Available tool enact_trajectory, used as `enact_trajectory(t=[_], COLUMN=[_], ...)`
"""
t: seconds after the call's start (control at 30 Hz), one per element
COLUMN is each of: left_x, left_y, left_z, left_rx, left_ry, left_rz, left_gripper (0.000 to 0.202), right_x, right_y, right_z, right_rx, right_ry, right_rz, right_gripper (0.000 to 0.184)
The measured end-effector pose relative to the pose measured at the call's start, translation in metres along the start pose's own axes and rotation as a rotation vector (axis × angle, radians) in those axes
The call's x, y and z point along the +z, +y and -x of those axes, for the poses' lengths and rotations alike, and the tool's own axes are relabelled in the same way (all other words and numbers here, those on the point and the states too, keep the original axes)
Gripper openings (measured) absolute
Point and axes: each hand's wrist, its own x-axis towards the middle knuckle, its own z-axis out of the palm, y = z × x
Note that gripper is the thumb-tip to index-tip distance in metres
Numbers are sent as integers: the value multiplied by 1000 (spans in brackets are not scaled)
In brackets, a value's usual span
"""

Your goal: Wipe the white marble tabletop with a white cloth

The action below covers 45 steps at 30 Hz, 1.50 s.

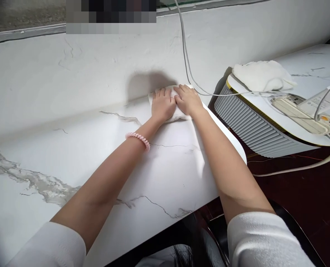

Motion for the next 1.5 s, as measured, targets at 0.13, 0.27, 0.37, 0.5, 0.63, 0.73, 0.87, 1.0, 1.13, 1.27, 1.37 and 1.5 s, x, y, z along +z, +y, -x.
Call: enact_trajectory(t=[0.13, 0.27, 0.37, 0.5, 0.63, 0.73, 0.87, 1.0, 1.13, 1.27, 1.37, 1.5], left_x=[3, 8, 12, 15, 9, 1, -13, -29, -42, -46, -48, -49], left_y=[15, 45, 66, 83, 88, 83, 61, 34, 13, -5, -21, -43], left_z=[15, 45, 74, 115, 153, 182, 217, 236, 232, 208, 180, 134], left_rx=[22, 71, 125, 204, 269, 291, 307, 282, 210, 143, 117, 79], left_ry=[-48, -57, -44, -37, -48, -70, -75, -95, -144, -149, -147, -140], left_rz=[-34, -44, -35, -18, -16, -21, -19, -24, -33, -49, -67, -106], left_gripper=[54, 56, 55, 54, 55, 55, 55, 55, 55, 56, 57, 58], right_x=[-5, -16, -23, -28, -34, -35, -29, -19, -14, -9, -5, 0], right_y=[8, 21, 30, 29, 12, -9, -42, -74, -95, -104, -109, -115], right_z=[26, 68, 108, 161, 205, 232, 256, 260, 241, 206, 169, 115], right_rx=[3, 58, 91, 130, 193, 205, 181, 139, 93, 26, 33, 48], right_ry=[-1, -20, 9, 33, 16, 6, 23, 24, 1, -10, -3, -53], right_rz=[33, 80, 62, 105, 164, 187, 195, 205, 185, 151, 138, 129], right_gripper=[57, 58, 58, 60, 60, 60, 60, 59, 59, 59, 58, 59])
